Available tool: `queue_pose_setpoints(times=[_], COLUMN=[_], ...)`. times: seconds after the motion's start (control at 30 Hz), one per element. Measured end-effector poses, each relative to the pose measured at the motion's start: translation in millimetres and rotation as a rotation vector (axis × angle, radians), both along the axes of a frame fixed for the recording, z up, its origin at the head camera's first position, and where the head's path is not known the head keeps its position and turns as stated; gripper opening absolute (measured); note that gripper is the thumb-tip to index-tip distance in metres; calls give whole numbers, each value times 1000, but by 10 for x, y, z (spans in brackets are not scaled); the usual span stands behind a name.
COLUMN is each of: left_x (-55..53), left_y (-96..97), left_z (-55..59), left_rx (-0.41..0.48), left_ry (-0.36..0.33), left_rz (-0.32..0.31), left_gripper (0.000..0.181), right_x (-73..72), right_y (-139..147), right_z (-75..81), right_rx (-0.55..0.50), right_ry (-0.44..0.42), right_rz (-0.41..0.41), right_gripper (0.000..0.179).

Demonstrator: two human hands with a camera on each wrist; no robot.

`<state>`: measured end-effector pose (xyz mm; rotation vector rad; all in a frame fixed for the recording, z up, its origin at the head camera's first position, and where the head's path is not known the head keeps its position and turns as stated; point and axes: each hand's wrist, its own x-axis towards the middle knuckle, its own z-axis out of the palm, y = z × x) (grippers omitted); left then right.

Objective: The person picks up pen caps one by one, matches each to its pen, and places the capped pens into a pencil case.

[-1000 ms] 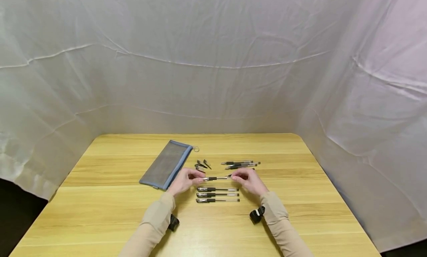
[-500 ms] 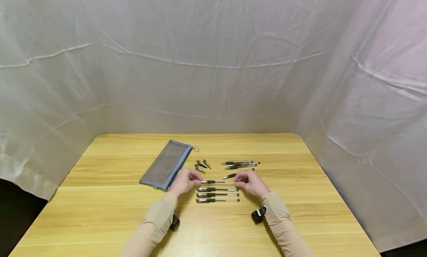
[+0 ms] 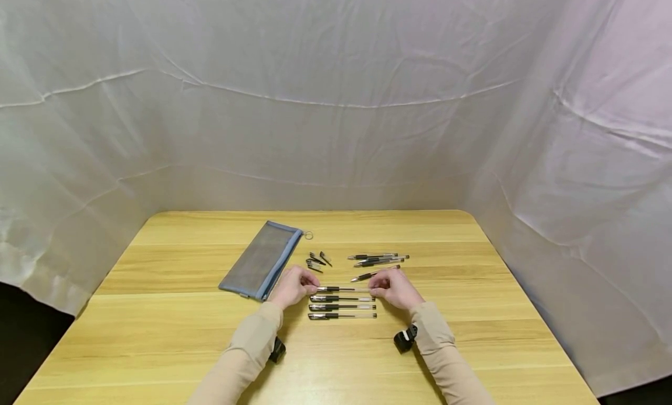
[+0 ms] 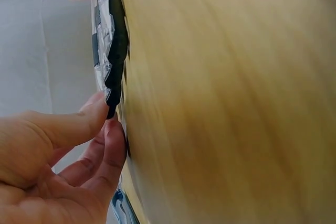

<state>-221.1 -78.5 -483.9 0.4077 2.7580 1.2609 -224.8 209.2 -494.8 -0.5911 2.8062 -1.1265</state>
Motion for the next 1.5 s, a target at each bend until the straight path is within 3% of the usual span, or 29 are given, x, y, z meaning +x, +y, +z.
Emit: queue_pose_setpoints(times=[0.23,1.5], left_x=[-13,-7], left_y=[21,23], left_z=[-10,-32], left_rx=[12,12], left_ry=[-34,-5], left_rz=[19,17], left_gripper=[6,7], right_x=[-2,-21], right_y=[-1,15], right_z=[-11,-35], right_rx=[17,43], right_ry=[18,17], right_rz=[5,13], right_gripper=[8,7])
